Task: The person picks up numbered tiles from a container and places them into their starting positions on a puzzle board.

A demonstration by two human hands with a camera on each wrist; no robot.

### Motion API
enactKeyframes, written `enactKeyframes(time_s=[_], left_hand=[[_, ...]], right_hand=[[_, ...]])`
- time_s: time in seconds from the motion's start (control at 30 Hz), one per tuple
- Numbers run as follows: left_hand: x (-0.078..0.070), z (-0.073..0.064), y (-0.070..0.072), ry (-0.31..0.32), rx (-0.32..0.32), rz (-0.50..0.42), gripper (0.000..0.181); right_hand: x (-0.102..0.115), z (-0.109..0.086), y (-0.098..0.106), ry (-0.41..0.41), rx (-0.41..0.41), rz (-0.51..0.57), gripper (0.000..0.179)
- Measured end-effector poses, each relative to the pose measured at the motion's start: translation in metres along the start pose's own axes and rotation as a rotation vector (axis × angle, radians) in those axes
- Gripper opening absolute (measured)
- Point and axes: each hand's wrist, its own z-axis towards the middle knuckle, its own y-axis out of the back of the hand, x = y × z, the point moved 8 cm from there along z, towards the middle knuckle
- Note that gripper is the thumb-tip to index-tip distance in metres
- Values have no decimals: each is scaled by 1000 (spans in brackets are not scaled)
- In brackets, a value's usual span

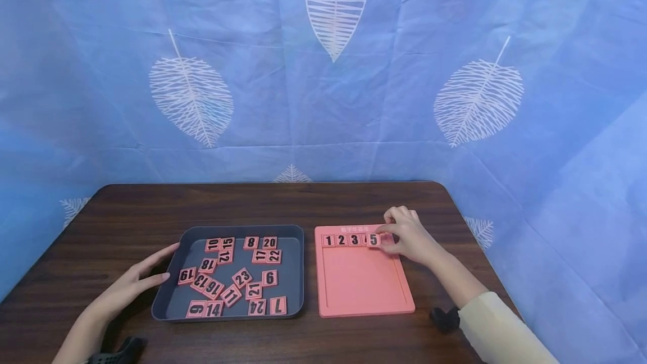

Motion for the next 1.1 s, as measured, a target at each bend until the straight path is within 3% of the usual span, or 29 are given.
enactKeyframes(time_s=[0.33, 0.63, 1.1], left_hand=[[1, 1, 0, -9, -1, 2, 60], [1, 1, 0, -6, -3, 0, 60], [1, 5, 3, -2, 10, -11, 61]], right_hand=[[-25, -9, -9, -84, 79, 54, 21], [-30, -7, -9, -72, 109, 67, 19], [-31, -1, -11, -43, 175, -6, 23]])
